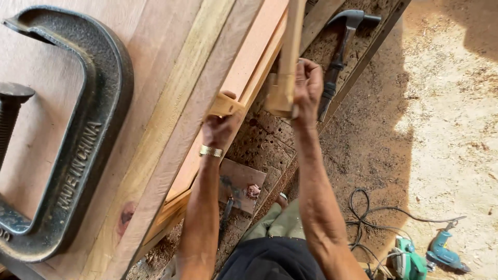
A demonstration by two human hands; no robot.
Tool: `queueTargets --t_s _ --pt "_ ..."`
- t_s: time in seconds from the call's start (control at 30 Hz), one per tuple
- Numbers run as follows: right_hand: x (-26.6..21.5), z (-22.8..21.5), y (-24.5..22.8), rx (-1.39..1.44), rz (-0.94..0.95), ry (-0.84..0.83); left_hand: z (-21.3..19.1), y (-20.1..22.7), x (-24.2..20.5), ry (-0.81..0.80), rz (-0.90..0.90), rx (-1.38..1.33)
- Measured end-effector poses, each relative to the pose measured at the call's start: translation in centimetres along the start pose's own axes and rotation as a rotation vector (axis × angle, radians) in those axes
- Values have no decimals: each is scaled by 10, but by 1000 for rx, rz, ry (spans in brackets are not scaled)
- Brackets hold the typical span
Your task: The person scoops adhesive from a can with a small stick and spreads it onto the joint edges of wooden frame pieces, then fits the pieces together and taps them with a hammer to seat the joints of a wooden frame assembly.
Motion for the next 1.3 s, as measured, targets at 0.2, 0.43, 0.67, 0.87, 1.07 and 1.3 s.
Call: queueTargets --t_s 0.2,0.43,0.67,0.87,1.07,1.3 --pt "0 -24 -35 378 -131 -424 22 8 -15 -65 1 -45" --pt "-109 -92 -44 49 -173 409 28 90 -27 -104 104 -82" --pt "-192 -58 -30 -83 -156 -54 62 54 -69 -124 193 -52" --pt "-188 -52 -20 -163 -302 -101 72 19 -99 -175 205 -2" --pt "-197 -48 -16 -122 -230 -80 74 -8 -120 -221 221 14" --pt "-195 -45 -15 -95 -203 -82 62 -66 -158 -241 247 31"
Point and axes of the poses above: each hand's wrist, its own x-axis towards the middle knuckle, its own z-axis out of the palm, y = z × x, the point moved 5 cm from there along x, towards the middle knuckle, and after that the axes turned 2 degrees about -z, right-handed, at the moved point
